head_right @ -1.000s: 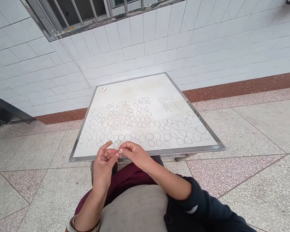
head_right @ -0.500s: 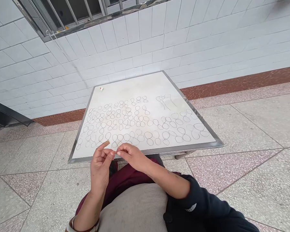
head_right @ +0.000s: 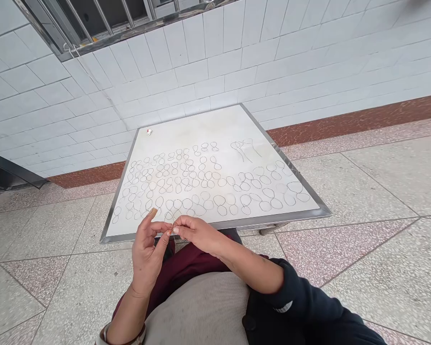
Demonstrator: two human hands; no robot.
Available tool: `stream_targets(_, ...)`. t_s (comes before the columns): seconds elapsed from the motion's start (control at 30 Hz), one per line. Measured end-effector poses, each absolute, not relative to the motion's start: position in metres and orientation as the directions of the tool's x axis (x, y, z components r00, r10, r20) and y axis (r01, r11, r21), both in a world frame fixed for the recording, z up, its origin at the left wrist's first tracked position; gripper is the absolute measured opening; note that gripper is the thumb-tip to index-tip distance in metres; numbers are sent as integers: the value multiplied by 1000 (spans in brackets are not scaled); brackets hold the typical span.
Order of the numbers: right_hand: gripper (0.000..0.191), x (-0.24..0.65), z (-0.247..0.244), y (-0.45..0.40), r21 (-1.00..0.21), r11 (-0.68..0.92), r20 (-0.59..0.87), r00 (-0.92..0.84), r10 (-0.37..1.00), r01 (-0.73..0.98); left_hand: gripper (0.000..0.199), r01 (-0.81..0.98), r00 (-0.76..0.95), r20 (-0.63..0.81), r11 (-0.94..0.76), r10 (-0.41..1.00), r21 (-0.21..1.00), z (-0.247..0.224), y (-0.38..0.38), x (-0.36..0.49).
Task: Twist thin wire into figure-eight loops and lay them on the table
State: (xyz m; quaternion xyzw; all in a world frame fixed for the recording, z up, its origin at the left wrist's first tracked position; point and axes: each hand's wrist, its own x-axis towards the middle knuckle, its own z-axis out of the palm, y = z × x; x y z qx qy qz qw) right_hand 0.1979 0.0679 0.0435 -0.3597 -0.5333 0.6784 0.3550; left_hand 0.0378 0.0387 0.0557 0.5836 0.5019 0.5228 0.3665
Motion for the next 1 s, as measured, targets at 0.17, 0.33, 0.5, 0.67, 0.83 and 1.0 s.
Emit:
stream_targets(0.17,37,196,43,68,-971,-214,-137,-486,863,-106,55,239,-82,283,-256,956,937,55,36,41)
stream_targets(0.33,39,194,42,69,-952,-270,-167,-495,853,-143,51,291,-96,319,-280,943,915,50,35,41)
stream_targets(0.5,38,193,43,69,-937,-305,-187,-492,850,-171,49,281,-115,284,-244,952,928,51,35,41)
stream_targets(0.67,36,193,41,68,-927,-329,-201,-501,842,-181,48,318,-80,314,-275,946,908,50,35,39)
stream_targets(0.83,33,190,40,66,-946,-282,-189,-436,880,-159,45,314,-112,323,-275,940,909,46,36,42)
stream_targets(1.0,29,185,42,65,-977,-198,-161,-335,928,-79,45,276,-187,240,-184,952,943,44,41,49)
